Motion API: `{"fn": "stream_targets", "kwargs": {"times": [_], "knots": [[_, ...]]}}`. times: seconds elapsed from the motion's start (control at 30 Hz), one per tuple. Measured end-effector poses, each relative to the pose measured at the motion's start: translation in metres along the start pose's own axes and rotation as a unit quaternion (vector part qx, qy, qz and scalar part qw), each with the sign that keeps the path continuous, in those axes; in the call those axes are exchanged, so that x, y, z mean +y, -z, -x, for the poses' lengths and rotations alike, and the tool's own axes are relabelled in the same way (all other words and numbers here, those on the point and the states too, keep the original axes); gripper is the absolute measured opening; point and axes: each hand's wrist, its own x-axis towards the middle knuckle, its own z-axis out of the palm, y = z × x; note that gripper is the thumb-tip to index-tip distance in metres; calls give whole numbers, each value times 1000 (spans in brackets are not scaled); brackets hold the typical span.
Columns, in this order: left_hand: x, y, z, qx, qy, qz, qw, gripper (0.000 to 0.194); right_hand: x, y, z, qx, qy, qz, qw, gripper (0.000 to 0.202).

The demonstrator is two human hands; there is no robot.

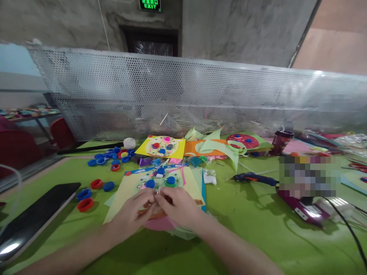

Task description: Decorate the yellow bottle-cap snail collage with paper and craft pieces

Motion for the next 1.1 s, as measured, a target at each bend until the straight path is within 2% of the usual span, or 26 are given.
{"fn": "stream_targets", "kwargs": {"times": [0.1, 0.3, 0.37, 0.6, 0.7, 0.87, 1.0, 1.07, 1.1], "knots": [[-1, 1, -1, 2, -4, -15, 1000, 17, 1, -4, 0, 25, 15, 26, 999, 31], [-7, 10, -6, 52, 73, -101, 991, 17, 8, -9, 1, 129, 44, 118, 984, 32], [-9, 12, -7, 60, 59, -135, 987, 18, 11, -10, 1, 149, 54, 147, 976, 31], [-6, 10, -2, 90, -53, -183, 978, 15, 5, -16, 2, 187, 106, 211, 954, 13], [-4, 11, -2, 96, -54, -177, 978, 15, 2, -20, 3, 182, 149, 243, 941, 17], [0, 12, -3, 111, -85, -212, 967, 19, 5, -20, 4, 190, 125, 328, 917, 20], [1, 11, -1, 108, -164, -237, 951, 18, 9, -17, 5, 149, 158, 221, 951, 25], [-3, 12, 0, 126, -189, -230, 946, 7, 12, -16, 6, 144, 170, 161, 961, 24], [-6, 13, 0, 137, -187, -226, 946, 18, 14, -16, 5, 148, 171, 145, 963, 24]]}}
